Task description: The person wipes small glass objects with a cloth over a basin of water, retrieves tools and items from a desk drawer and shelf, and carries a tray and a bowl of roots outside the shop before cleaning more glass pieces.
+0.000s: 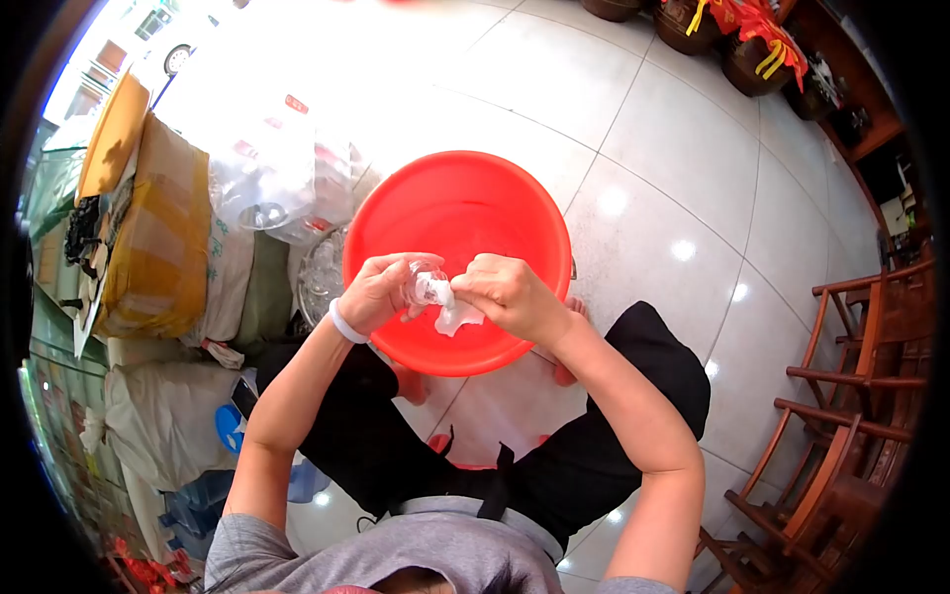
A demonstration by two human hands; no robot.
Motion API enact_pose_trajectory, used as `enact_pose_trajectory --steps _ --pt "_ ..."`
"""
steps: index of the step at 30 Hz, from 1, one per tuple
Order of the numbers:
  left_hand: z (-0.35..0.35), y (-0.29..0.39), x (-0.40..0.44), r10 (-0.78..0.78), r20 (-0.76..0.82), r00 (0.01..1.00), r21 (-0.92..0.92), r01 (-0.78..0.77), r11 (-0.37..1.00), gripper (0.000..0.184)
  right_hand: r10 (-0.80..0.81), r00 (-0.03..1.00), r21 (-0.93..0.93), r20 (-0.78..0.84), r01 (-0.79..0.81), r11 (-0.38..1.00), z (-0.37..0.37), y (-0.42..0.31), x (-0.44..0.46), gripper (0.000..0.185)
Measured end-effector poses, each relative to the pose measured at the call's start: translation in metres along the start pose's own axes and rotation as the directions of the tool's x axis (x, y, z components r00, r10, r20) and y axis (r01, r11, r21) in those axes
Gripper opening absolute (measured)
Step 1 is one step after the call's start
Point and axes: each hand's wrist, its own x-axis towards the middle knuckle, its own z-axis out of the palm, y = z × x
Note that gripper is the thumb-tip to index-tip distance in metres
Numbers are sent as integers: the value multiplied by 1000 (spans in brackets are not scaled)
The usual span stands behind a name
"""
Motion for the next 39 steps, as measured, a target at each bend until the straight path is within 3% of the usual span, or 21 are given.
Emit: enact_pose_trajectory --steps 2,3,5,6,7,8,9,13,15,16,18,19,21,24,26,28,29,31,32,34,39 --pt "1 0 1 14 43 999 -110 -9 994 41 200 967 253 -160 -156 955 5 -5 -1 12" --pt "4 -2 6 30 53 998 -117 -24 993 41 197 968 234 -154 -158 959 7 -7 -3 12" --pt "14 -2 3 141 -73 987 -85 -147 986 41 596 782 769 -183 -263 582 22 -12 -2 13" --pt "19 -3 5 141 -70 987 -91 -147 985 41 671 735 824 -94 -321 467 14 -17 -2 15" --pt "24 -3 5 212 -142 967 41 -208 977 41 674 733 825 -92 -322 464 18 -12 -4 15" --pt "26 -2 5 289 -201 936 180 -255 950 43 687 726 890 -30 -294 349 25 -1 -6 16" --pt "26 -2 5 288 -200 937 182 -253 950 43 692 721 938 32 -261 228 27 3 -6 17" --pt "22 1 2 274 -154 949 186 -244 952 47 665 744 931 57 -280 234 23 1 -1 18" --pt "19 4 1 233 -135 963 154 -212 965 45 610 791 824 -58 -306 476 14 -12 3 14" --pt "17 3 1 234 -124 964 179 -210 961 44 609 791 824 -58 -306 476 13 -11 3 14" --pt "16 4 0 238 -113 965 203 -212 956 45 362 915 558 -179 -208 803 11 -8 0 9" --pt "17 5 -1 174 -102 979 138 -159 978 44 361 915 557 -178 -209 804 9 -7 1 9" --pt "16 5 -2 109 -89 990 74 -102 992 44 35 981 146 -190 -7 989 5 -7 2 8" --pt "11 3 -2 25 -48 999 -17 -26 1000 46 32 976 106 -215 -9 994 7 -8 1 8" --pt "12 1 -1 82 -38 996 -36 -84 996 45 53 962 110 -267 -25 994 13 -7 1 9" --pt "15 -1 2 140 -27 990 -60 -142 988 45 404 860 495 -312 -216 842 19 -7 0 11" --pt "18 1 3 193 -62 979 1 -194 981 46 404 859 493 -313 -217 842 19 -9 0 11" --pt "21 1 5 249 -92 964 65 -244 968 49 648 753 788 -115 -328 521 16 -12 2 15" --pt "23 1 6 279 -110 954 124 -265 956 51 647 754 787 -115 -328 522 19 -8 1 15" --pt "23 1 6 308 -128 943 182 -283 942 55 655 755 923 2 -253 289 24 1 0 16" --pt "22 3 3 299 -101 949 185 -277 943 55 646 763 823 -20 -355 444 17 -5 2 16"
